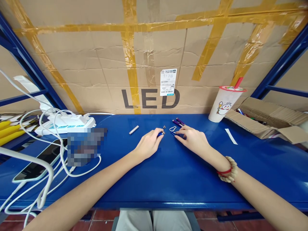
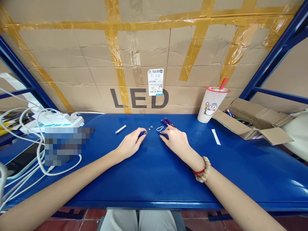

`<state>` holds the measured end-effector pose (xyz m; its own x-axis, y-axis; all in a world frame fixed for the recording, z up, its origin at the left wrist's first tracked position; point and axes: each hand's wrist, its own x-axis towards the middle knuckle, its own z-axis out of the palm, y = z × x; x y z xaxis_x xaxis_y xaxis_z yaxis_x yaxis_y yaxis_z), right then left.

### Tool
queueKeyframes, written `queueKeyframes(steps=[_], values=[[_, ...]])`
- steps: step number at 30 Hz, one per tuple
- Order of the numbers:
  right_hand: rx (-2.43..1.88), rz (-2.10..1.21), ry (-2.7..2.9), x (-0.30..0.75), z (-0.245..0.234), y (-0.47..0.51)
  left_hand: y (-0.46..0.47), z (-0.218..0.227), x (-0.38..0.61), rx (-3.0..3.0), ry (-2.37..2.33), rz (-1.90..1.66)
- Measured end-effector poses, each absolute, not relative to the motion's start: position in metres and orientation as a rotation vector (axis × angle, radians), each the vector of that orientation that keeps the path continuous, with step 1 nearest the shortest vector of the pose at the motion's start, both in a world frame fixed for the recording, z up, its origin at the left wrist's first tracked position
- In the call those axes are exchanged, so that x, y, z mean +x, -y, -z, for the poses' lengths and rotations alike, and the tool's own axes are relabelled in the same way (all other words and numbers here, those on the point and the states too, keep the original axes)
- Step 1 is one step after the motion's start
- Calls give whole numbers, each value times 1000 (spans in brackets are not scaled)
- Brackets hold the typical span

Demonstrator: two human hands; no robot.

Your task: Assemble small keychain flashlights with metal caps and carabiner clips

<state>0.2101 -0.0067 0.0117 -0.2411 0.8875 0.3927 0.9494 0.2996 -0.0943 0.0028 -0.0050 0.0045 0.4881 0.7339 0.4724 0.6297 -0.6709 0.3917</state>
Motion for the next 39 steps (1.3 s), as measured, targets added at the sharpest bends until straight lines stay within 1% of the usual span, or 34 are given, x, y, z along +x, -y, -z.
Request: queueKeyframes(steps=[10,14,17,26,31,36,39], values=[[-1543,43,2260,203,-10,8,3,-3,5,2512,-1185,-929],[-1440,93,2306,204,-3,4,2,1,4,2522,-1145,-971],[-1500,113,2349,206,1,1,1,1,3,2516,-1145,-979],[-1495,263,2291,209,-5,0,4,-3,2,2484,-1280,-848],[-1460,146,2341,208,-8,-1,5,-4,2,2458,-1293,-810],[-1459,156,2351,206,-8,2,6,-5,2,2454,-1302,-788],[-1405,96,2349,205,-7,2,6,-6,2,2452,-1303,-783]])
